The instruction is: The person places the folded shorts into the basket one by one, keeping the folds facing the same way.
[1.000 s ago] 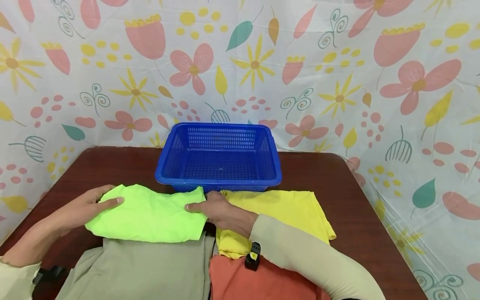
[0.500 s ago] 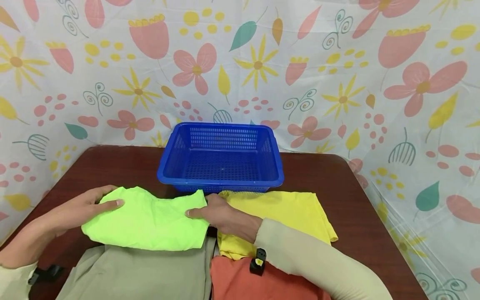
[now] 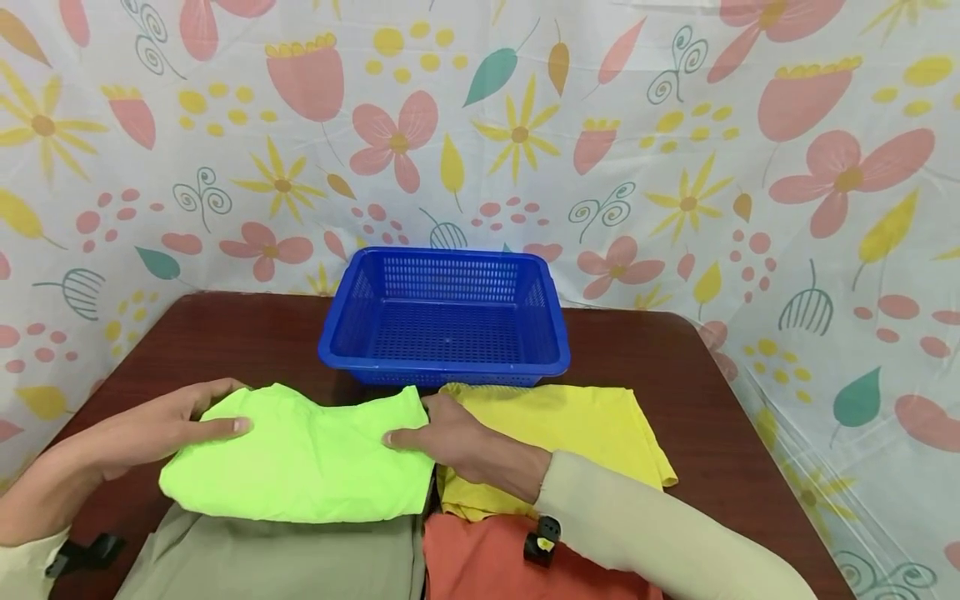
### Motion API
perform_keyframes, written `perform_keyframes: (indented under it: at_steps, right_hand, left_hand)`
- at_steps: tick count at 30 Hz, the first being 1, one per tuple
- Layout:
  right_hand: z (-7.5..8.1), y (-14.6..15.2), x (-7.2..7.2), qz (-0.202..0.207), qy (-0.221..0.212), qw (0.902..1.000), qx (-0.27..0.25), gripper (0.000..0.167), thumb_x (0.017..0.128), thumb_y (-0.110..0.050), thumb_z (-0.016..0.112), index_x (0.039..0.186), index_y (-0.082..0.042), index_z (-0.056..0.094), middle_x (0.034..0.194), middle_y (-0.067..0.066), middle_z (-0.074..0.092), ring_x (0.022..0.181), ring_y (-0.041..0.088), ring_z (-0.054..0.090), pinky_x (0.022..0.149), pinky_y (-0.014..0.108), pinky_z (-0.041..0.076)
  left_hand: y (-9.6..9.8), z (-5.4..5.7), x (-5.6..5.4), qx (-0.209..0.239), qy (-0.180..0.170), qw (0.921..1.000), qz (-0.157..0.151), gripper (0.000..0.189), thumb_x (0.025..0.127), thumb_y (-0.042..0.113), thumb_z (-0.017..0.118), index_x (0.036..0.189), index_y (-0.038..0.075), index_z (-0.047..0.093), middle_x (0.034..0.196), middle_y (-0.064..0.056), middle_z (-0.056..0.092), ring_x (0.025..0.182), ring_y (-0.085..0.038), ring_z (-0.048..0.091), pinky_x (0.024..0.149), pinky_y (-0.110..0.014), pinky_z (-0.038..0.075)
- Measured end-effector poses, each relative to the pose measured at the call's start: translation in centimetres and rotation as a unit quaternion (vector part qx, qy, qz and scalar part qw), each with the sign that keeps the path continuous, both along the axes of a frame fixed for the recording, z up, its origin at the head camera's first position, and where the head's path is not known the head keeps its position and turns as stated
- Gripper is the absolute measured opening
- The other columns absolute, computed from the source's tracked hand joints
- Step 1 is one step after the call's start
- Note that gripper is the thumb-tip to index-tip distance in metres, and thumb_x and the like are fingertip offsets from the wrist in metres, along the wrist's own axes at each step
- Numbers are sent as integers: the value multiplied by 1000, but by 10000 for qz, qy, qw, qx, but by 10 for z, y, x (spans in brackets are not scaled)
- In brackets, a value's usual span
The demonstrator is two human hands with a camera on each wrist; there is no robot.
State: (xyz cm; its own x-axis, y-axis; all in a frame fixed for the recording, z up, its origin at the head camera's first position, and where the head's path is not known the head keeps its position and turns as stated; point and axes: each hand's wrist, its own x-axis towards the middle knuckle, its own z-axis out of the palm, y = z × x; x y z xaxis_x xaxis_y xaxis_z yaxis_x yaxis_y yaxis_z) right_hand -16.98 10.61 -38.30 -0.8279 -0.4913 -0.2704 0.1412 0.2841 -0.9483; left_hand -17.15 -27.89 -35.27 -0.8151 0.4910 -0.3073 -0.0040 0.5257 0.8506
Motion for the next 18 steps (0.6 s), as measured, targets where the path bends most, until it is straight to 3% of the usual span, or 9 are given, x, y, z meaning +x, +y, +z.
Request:
perform_keyframes:
  at_steps: [5,18]
  right_hand:
    - [11,12,6,30,-19,10000,-27,27,101,-14,74,123,1,69,111,9,74,100,19,71,89,35,59]
    - [33,35,11,181,225,9994,-203,29,101,-15,74,127,-3,69,114,9,76,101,22,74,89,35,60]
  left_hand:
    - [6,6,4,120,-186,9996,-175,63,107,32,65,152,-3,38,138,-14,61,124,-25,62,94,-28,55]
    - [21,24,12,816,-465,9944,-482,59,109,23,62,152,-5,32,132,-19,63,114,-29,70,92,-33,59]
